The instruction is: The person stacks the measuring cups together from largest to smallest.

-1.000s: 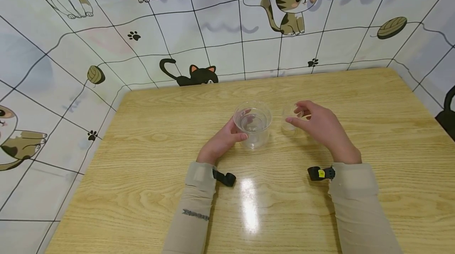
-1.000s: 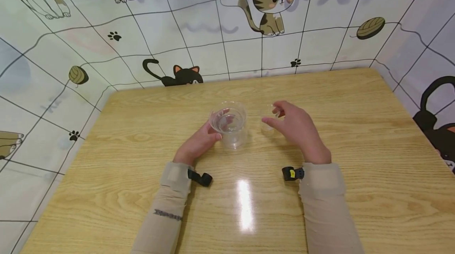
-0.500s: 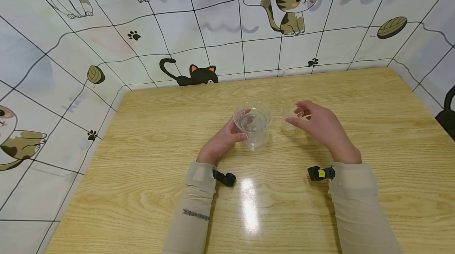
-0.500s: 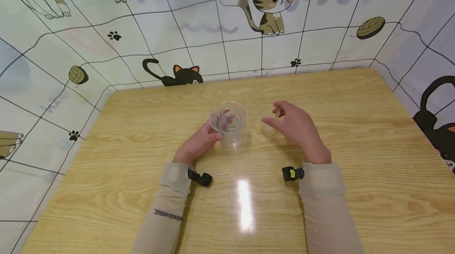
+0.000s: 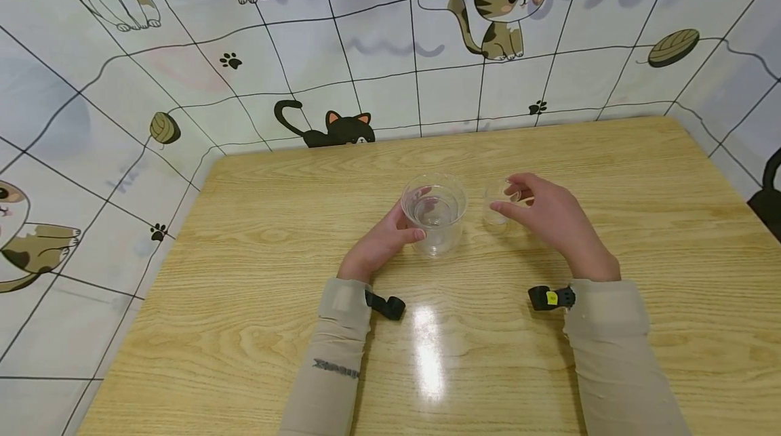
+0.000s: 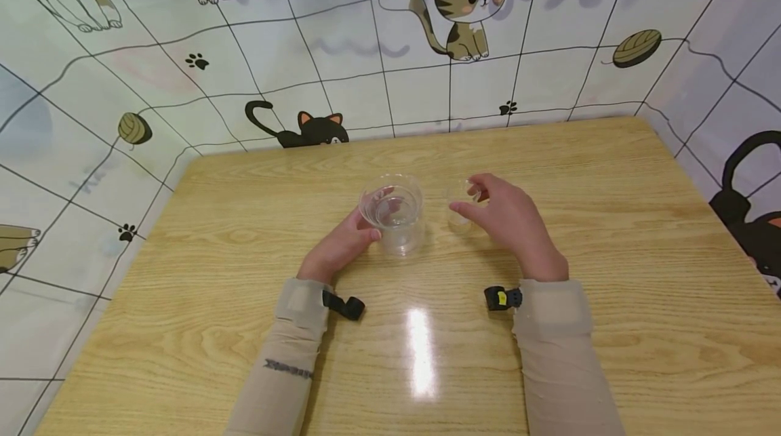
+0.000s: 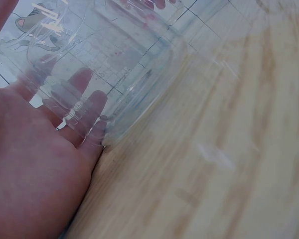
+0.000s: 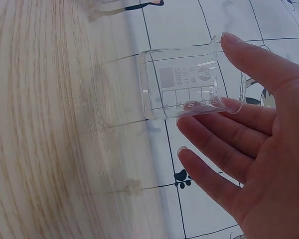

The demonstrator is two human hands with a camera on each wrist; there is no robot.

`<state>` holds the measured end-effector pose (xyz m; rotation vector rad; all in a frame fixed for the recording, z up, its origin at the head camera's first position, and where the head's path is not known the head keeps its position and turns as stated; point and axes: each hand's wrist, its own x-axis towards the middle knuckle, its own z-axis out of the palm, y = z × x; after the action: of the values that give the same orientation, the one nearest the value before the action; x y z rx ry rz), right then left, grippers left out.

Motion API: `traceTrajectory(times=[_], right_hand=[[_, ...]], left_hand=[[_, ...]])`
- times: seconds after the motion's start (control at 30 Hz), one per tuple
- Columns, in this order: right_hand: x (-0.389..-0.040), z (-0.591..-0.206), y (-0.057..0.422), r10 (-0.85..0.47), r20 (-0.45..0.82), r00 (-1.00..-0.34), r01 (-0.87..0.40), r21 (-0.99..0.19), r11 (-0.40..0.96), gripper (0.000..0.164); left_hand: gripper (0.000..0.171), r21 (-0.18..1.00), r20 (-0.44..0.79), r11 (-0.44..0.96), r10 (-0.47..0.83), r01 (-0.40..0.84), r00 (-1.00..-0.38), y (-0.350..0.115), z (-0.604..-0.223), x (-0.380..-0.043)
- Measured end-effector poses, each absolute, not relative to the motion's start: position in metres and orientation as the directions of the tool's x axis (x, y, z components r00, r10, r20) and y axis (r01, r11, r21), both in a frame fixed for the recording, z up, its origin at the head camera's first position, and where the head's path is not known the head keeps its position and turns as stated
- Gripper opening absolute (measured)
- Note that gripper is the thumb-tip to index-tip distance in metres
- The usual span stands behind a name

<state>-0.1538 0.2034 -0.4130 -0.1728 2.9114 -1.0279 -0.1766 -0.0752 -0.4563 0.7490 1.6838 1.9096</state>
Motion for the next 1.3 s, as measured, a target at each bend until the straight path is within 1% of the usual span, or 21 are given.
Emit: traceTrajectory(times=[0.37,0.63,0.77,0.9,1.13,1.3], right_hand=[[-0.155,-0.416,0.202,-0.129,-0.012,-0.992,-0.093,-0.625,0.775,0.077],[-0.155,-0.418,0.199,-0.136,-0.03,-0.99,-0.088,-0.625,0.776,0.076],[-0.156,-0.418,0.198,-0.136,-0.034,-0.99,-0.085,-0.623,0.778,0.077],[-0.156,-0.418,0.196,-0.142,-0.038,-0.989,-0.087,-0.628,0.773,0.075],[-0.154,-0.416,0.194,-0.151,-0.05,-0.987,-0.086,-0.631,0.771,0.075],[-0.155,-0.417,0.193,-0.153,-0.043,-0.987,-0.092,-0.629,0.772,0.074]], left_hand=[[0.068,0.993,0.087,-0.12,0.671,0.007,-0.736,-0.076,-0.458,-0.177],[0.067,0.993,0.077,-0.119,0.662,-0.004,-0.745,-0.076,-0.473,-0.184],[0.068,0.993,0.07,-0.116,0.664,-0.01,-0.744,-0.076,-0.464,-0.18],[0.068,0.995,0.06,-0.104,0.673,-0.013,-0.737,-0.076,-0.456,-0.176],[0.068,0.994,0.063,-0.108,0.694,-0.017,-0.717,-0.077,-0.456,-0.177],[0.071,0.994,0.063,-0.105,0.693,-0.015,-0.718,-0.077,-0.457,-0.177]])
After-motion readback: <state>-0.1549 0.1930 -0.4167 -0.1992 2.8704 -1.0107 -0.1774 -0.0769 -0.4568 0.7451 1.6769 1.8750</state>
